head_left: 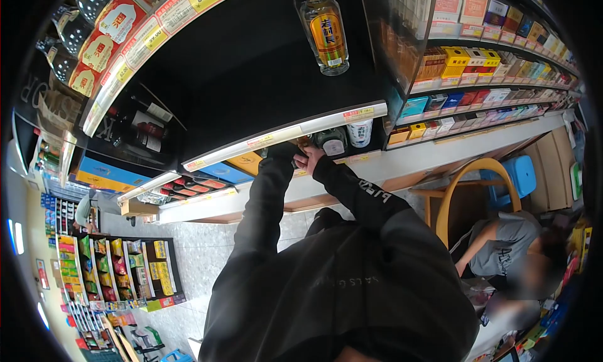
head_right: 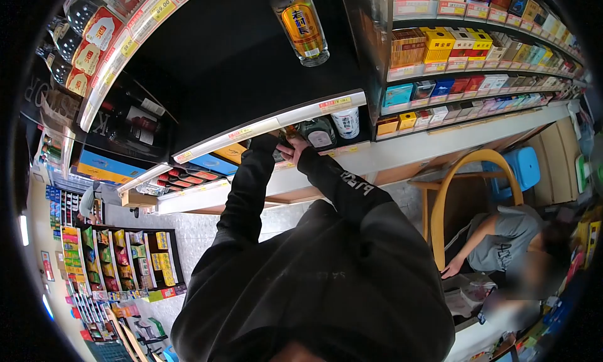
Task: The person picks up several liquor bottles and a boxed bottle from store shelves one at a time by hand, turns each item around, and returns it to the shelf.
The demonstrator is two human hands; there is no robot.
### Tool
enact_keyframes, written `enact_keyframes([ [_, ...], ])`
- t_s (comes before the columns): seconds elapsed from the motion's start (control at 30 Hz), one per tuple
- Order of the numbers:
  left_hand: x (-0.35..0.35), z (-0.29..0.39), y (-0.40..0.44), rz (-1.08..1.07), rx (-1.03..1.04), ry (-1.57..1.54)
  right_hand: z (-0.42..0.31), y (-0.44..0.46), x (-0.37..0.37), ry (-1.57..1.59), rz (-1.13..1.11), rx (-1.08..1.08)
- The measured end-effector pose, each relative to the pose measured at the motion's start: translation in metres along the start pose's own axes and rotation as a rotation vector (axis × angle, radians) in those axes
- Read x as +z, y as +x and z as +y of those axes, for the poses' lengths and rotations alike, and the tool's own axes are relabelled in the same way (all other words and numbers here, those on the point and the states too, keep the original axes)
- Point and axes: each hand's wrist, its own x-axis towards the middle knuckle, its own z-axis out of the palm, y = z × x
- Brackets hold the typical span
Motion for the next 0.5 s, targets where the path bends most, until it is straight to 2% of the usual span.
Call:
enact_keyframes([
  [0.03,-0.001,0.001,0.000,0.004,-0.002,-0.019,0.000,-0.009,-0.001,0.000,-0.001,0.001],
  [0.1,-0.008,0.005,-0.003,0.013,-0.010,-0.078,0.003,-0.028,-0.016,-0.086,-0.296,-0.006],
  [0.13,-0.014,0.010,-0.006,0.020,-0.007,-0.135,0.006,-0.034,-0.025,-0.086,-0.296,-0.007],
  [0.23,-0.048,0.024,-0.026,0.060,0.054,-0.450,0.019,-0.048,-0.068,-0.361,-0.142,0.151],
  [0.3,-0.095,0.044,-0.045,-0.108,-0.039,-0.515,0.021,-0.059,-0.105,-0.477,-0.114,0.189],
  [0.37,-0.098,0.036,-0.080,-0.280,0.391,-0.483,0.007,-0.079,-0.135,-0.513,-0.069,0.193],
  [0.4,-0.152,0.052,-0.067,-0.772,0.323,-0.767,-0.001,-0.094,-0.145,-0.527,-0.032,0.172],
  [0.43,-0.180,0.055,-0.060,-0.805,0.582,-0.945,-0.003,-0.103,-0.154,-0.538,0.058,0.175],
  [0.47,-0.202,0.060,-0.047,-0.802,0.750,-1.024,-0.006,-0.111,-0.163,-0.553,0.145,0.178],
  [0.5,-0.214,0.062,-0.038,-0.727,0.733,-1.094,-0.008,-0.117,-0.174,-0.564,0.151,0.179],
])
